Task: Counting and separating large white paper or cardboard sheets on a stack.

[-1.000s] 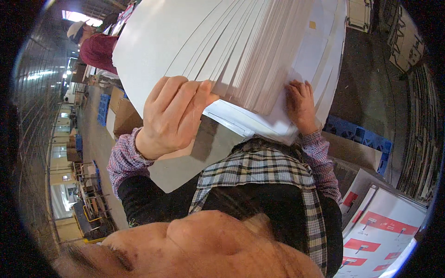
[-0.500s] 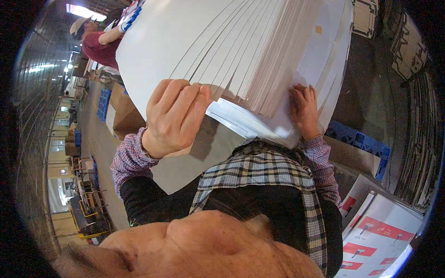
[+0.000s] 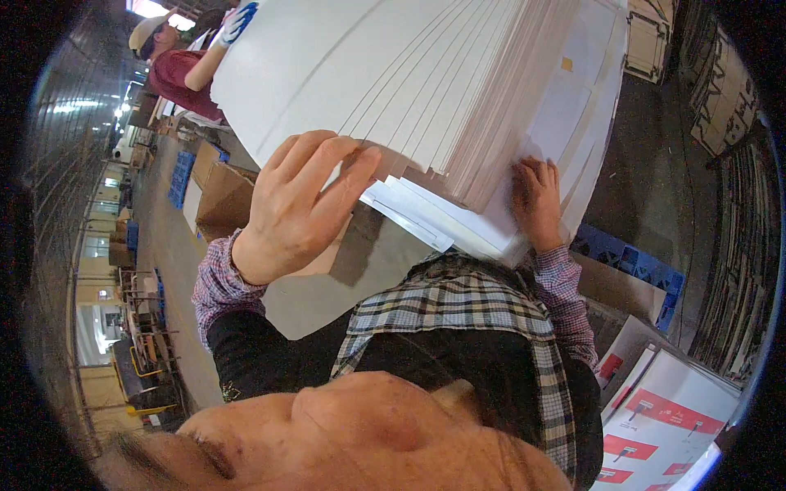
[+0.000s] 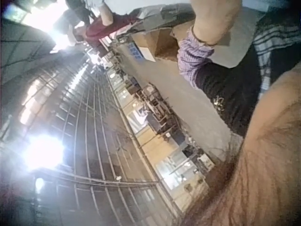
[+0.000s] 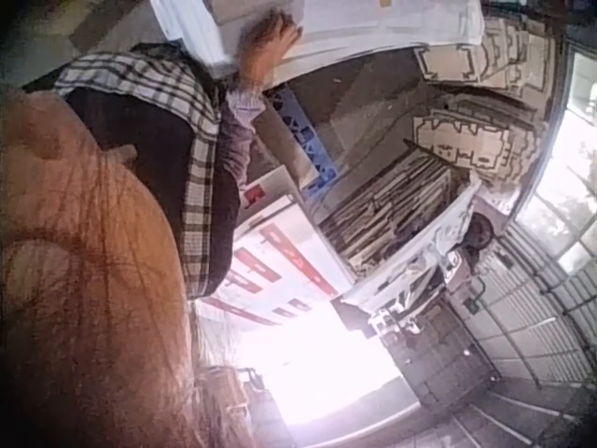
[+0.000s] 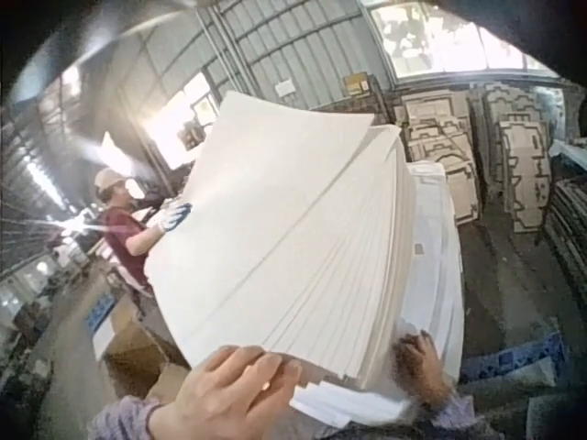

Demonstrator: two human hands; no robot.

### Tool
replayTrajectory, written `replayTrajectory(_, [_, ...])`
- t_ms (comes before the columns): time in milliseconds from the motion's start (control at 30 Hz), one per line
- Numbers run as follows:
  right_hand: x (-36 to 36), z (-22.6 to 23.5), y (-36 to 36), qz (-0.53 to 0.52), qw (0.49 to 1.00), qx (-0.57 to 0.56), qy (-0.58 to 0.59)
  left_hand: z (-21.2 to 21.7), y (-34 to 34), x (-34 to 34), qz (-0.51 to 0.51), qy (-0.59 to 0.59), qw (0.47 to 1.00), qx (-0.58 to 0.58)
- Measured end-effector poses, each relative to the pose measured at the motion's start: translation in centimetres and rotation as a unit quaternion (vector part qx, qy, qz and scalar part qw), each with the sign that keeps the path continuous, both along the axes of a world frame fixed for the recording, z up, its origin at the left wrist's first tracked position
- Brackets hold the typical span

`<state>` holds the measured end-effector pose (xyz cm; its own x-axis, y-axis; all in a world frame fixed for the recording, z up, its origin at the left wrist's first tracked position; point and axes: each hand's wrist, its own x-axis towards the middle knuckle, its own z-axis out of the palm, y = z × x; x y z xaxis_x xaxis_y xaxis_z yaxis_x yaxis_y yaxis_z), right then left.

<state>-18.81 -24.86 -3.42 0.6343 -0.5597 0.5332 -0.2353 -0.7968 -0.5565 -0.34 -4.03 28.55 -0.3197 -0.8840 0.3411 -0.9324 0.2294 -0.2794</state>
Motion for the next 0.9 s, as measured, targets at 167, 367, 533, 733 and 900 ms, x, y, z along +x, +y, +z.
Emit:
replayTrajectory(167, [-0.1,0.3,0.2,-0.001,1.000,0.003,-0.003,0.3,0.7,0.9,-0.002,0.012,1.000,0.019])
replayTrajectory(367, [0.1,0.2,0.0,-0.006,1.000,0.003,-0.012,-0.9,-0.7,0.6,-0.057,-0.020,0.997,-0.054])
replayTrajectory(533, [-0.1,0.5,0.2,-0.001,1.000,0.005,-0.006,-1.5,-0.5,0.7,-0.068,-0.039,0.995,-0.063])
replayTrajectory(733, [-0.1,1.0,0.2,0.006,1.000,0.006,-0.002,-1.8,0.0,0.7,-0.039,-0.034,0.997,-0.057])
replayTrajectory(900, [0.0,0.4,0.0,0.004,1.000,0.003,-0.009,-1.7,0.3,0.7,-0.026,-0.013,0.998,-0.055])
